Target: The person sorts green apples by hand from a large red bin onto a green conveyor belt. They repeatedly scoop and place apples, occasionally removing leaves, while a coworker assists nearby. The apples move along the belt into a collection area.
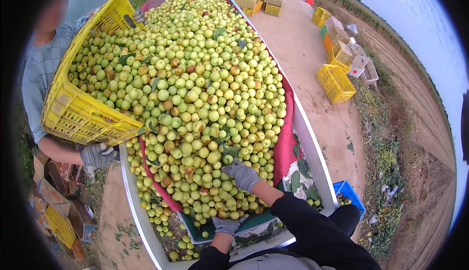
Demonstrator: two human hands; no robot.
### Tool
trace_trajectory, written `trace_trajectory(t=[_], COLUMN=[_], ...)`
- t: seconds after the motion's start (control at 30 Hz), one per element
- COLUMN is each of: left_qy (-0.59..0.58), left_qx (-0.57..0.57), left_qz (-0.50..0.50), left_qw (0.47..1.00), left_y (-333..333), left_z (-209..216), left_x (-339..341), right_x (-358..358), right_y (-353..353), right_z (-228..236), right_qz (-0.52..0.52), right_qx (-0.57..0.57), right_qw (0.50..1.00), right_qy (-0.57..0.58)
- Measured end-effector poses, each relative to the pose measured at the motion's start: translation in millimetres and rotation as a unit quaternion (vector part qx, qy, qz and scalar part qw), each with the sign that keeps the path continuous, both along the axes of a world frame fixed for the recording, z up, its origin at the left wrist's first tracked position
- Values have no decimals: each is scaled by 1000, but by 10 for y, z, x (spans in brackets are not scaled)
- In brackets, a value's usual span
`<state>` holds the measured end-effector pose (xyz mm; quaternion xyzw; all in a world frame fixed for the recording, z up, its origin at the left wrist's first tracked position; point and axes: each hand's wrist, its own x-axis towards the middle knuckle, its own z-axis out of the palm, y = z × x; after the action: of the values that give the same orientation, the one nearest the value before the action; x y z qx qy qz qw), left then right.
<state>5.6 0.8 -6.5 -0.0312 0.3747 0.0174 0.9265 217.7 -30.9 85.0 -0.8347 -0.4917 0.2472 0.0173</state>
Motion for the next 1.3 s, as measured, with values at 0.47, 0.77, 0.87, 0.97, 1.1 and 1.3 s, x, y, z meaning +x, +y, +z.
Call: trace_trajectory(t=[0.47,0.77,0.87,0.97,1.1,1.3], left_qy=[53,57,127,-5,-12,59], left_qx=[-15,31,28,-1,4,8], left_qz=[-15,-11,22,76,64,56], left_qw=[998,998,991,997,998,997], left_y=[13,-3,0,20,15,16], left_z=[114,133,68,3,2,61], left_x=[52,49,39,15,30,59], right_x=[85,-87,-33,-116,-375,-765], right_y=[-796,-350,-78,-137,-132,452], right_z=[-478,-126,-147,-104,149,-57], right_qz=[-140,-116,-20,23,-6,101], right_qx=[64,217,145,-16,-15,94], right_qw=[984,965,980,999,1000,990], right_qy=[-87,-96,-133,-36,-11,-36])
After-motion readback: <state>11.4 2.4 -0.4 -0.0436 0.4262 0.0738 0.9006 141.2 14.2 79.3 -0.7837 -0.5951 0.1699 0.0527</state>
